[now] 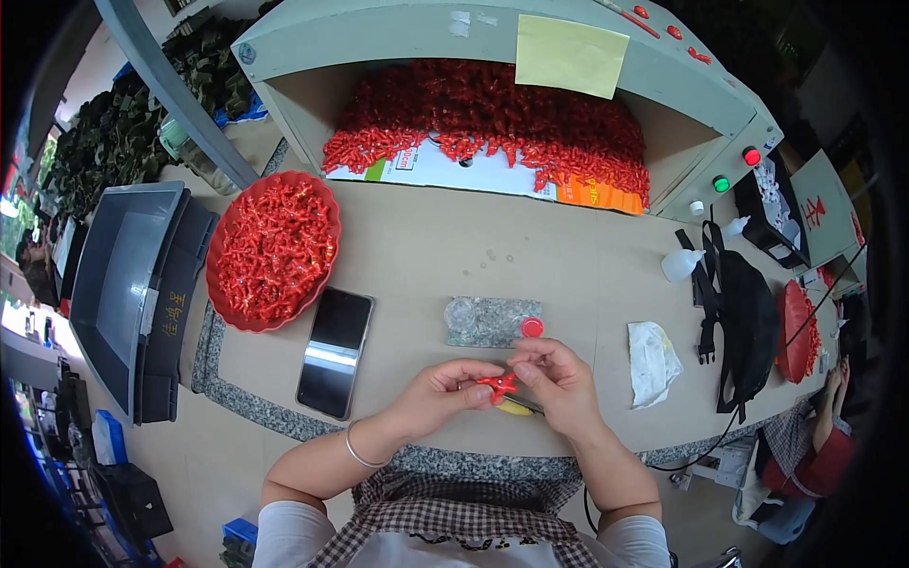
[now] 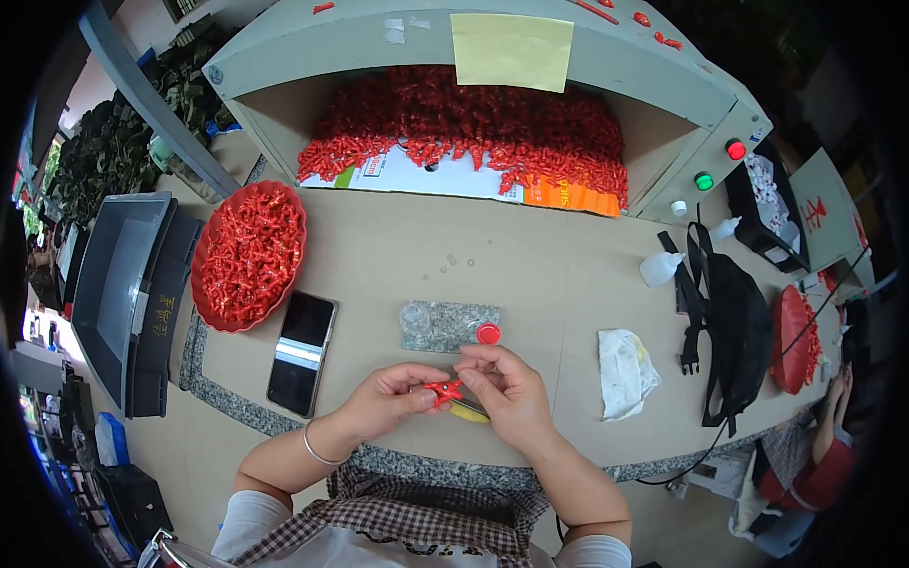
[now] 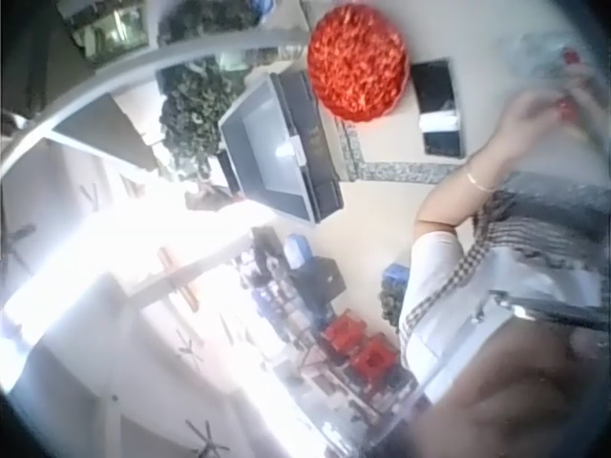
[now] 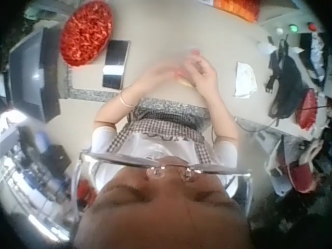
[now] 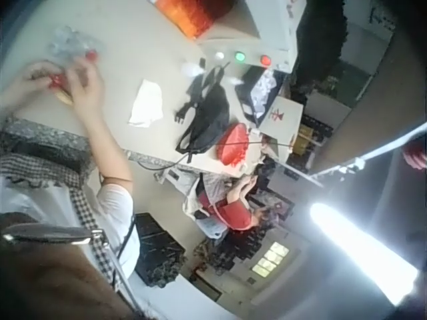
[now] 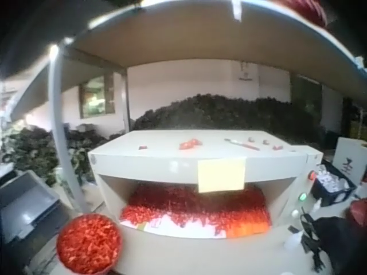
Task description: The person assembles small red toy parts by hand, attaching small rings or connectors to them.
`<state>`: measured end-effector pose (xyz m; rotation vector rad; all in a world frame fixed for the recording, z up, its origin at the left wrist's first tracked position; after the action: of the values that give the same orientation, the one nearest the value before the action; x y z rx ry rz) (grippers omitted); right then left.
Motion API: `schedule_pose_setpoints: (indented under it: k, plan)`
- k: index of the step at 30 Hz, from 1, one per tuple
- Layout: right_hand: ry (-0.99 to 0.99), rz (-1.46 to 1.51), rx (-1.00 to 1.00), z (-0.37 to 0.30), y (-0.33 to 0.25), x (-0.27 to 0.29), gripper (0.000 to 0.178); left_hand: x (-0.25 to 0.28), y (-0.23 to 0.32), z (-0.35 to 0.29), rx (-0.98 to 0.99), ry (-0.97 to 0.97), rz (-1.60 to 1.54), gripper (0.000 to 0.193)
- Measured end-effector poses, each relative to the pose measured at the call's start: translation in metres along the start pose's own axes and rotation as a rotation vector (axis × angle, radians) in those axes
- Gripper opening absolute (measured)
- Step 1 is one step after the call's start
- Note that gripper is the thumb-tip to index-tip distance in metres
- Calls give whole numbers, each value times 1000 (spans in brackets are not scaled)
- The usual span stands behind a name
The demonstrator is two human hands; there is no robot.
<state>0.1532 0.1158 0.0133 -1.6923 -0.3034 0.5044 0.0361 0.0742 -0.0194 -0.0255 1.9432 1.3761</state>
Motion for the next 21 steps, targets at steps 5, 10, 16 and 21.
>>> schedule_pose_setpoints:
  k: [5, 10, 16, 21]
  plan:
    - [-110, -48, 117, -1, -11, -6, 25, -4, -3, -1, 35, -71, -402, 30]
    - [-1, 65, -38, 0, 6, -1, 21, -2, 2, -1, 64, 35, -204, 31]
    - [30, 71, -41, 0, 7, 0, 18, 0, -1, 0, 64, 27, -251, 31]
    - [38, 79, -59, 1, 11, 0, 17, 0, 0, 0, 75, 38, -225, 30]
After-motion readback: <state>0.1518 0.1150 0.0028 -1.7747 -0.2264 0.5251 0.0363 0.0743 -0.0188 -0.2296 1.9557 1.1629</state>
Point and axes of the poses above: each hand's wrist, its own z-axis towards the middle knuckle, its own x-axis out of the back of the hand, y = z × x, the point moved 9 cm from there along z, towards the middle knuckle, and after that the axes turned 8 degrees about -y, right-handed, at the moved point
